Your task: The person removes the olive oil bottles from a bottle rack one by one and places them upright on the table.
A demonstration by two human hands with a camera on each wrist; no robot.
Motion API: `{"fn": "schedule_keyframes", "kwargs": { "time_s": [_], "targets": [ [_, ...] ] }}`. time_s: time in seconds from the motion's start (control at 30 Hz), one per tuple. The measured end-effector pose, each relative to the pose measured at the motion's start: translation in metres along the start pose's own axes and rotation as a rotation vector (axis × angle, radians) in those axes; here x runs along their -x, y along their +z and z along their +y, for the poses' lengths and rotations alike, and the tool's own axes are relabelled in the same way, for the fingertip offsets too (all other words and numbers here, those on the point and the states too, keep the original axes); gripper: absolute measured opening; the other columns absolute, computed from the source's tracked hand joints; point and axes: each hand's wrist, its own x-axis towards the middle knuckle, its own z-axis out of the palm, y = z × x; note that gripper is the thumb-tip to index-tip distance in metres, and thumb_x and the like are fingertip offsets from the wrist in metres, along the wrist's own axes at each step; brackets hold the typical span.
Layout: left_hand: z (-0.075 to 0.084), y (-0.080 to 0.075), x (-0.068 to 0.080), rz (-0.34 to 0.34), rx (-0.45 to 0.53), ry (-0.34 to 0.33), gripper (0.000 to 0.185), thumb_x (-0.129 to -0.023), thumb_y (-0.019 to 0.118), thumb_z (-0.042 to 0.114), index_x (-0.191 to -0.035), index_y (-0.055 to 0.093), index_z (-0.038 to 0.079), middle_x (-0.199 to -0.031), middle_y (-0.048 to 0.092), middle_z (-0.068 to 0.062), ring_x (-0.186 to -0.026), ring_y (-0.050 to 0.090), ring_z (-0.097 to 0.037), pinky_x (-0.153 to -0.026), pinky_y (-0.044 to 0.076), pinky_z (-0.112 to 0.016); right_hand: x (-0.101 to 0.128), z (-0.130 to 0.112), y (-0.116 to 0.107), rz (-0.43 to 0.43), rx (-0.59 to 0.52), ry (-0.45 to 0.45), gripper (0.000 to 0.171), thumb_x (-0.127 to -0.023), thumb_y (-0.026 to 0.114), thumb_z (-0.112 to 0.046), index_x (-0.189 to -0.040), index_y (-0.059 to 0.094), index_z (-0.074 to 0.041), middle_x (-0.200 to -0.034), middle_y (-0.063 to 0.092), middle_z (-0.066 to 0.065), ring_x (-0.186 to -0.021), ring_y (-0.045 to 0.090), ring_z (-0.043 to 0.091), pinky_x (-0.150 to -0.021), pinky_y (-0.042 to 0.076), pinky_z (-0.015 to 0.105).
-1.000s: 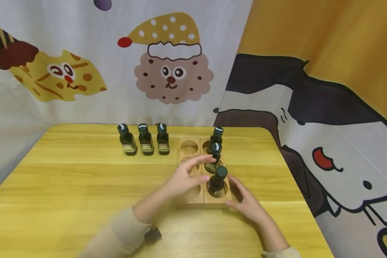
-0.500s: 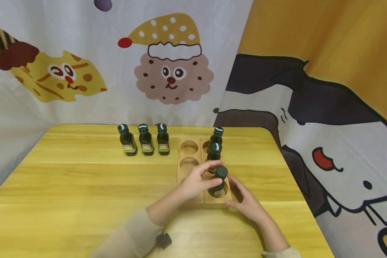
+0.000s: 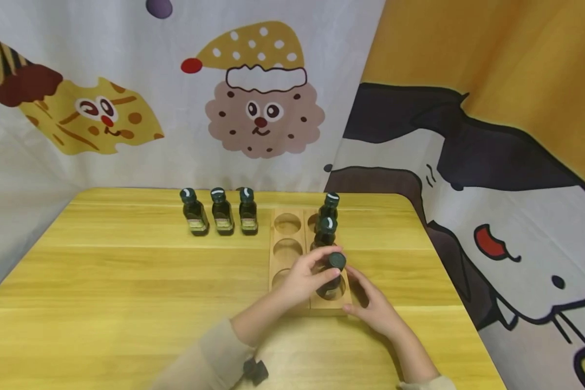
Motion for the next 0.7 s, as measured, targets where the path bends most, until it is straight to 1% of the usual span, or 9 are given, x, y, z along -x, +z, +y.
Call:
{"fn": "schedule_keyframes", "kwargs": {
  "time_s": [0.17, 0.27, 0.43, 0.6, 0.7],
  "targets": [
    [0.0010, 0.0020, -0.0001, 0.012, -0.014, 0.004, 0.037, -0.095, 0.062, 0.014, -0.131, 0.056, 0.009, -0.112, 0.064, -0.004, -0.106, 0.059, -0.009, -0.083, 0.052, -0.026, 0.0001, 0.0004, 0.0002, 0.005, -0.008, -0.002, 0.082, -0.083, 0.074, -0.005, -0.150, 0.030, -0.018, -0.143, 0.041, 0.020, -0.128, 0.033, -0.001, -0.099, 0.022, 0.008],
    [0.0024, 0.0027, -0.0002, 0.009, -0.041, 0.015, 0.036, -0.095, 0.061, 0.013, -0.130, 0.056, 0.009, -0.115, 0.063, -0.005, -0.107, 0.058, -0.010, -0.084, 0.051, -0.024, 0.0003, 0.0006, 0.0001, 0.007, 0.002, -0.006, 0.081, -0.083, 0.074, -0.005, -0.150, 0.030, -0.017, -0.142, 0.042, 0.021, -0.128, 0.032, -0.002, -0.099, 0.021, 0.007],
    [0.0039, 0.0033, -0.0001, 0.007, -0.063, 0.015, 0.035, -0.095, 0.061, 0.013, -0.130, 0.056, 0.009, -0.124, 0.060, -0.005, -0.111, 0.056, -0.010, -0.087, 0.048, -0.024, 0.0008, -0.0002, -0.0005, 0.008, 0.003, -0.006, 0.080, -0.083, 0.074, -0.005, -0.150, 0.030, -0.015, -0.142, 0.042, 0.021, -0.127, 0.031, -0.004, -0.099, 0.020, 0.007],
    [0.0049, 0.0023, -0.0004, 0.017, -0.054, 0.028, 0.035, -0.095, 0.061, 0.012, -0.129, 0.056, 0.006, -0.116, 0.063, -0.005, -0.108, 0.058, -0.009, -0.087, 0.049, -0.024, 0.0007, -0.0012, -0.0008, 0.002, -0.001, -0.007, 0.081, -0.083, 0.074, -0.005, -0.150, 0.030, -0.015, -0.142, 0.042, 0.021, -0.127, 0.031, -0.004, -0.099, 0.020, 0.007],
    [0.0070, 0.0011, -0.0015, 0.020, -0.054, 0.036, 0.035, -0.095, 0.061, 0.011, -0.129, 0.056, 0.006, -0.112, 0.063, -0.005, -0.105, 0.059, -0.008, -0.087, 0.049, -0.025, 0.0004, -0.0007, -0.0003, 0.001, 0.001, -0.007, 0.081, -0.082, 0.074, -0.005, -0.150, 0.030, -0.016, -0.142, 0.042, 0.021, -0.128, 0.032, -0.003, -0.099, 0.020, 0.007]
  ]
}}
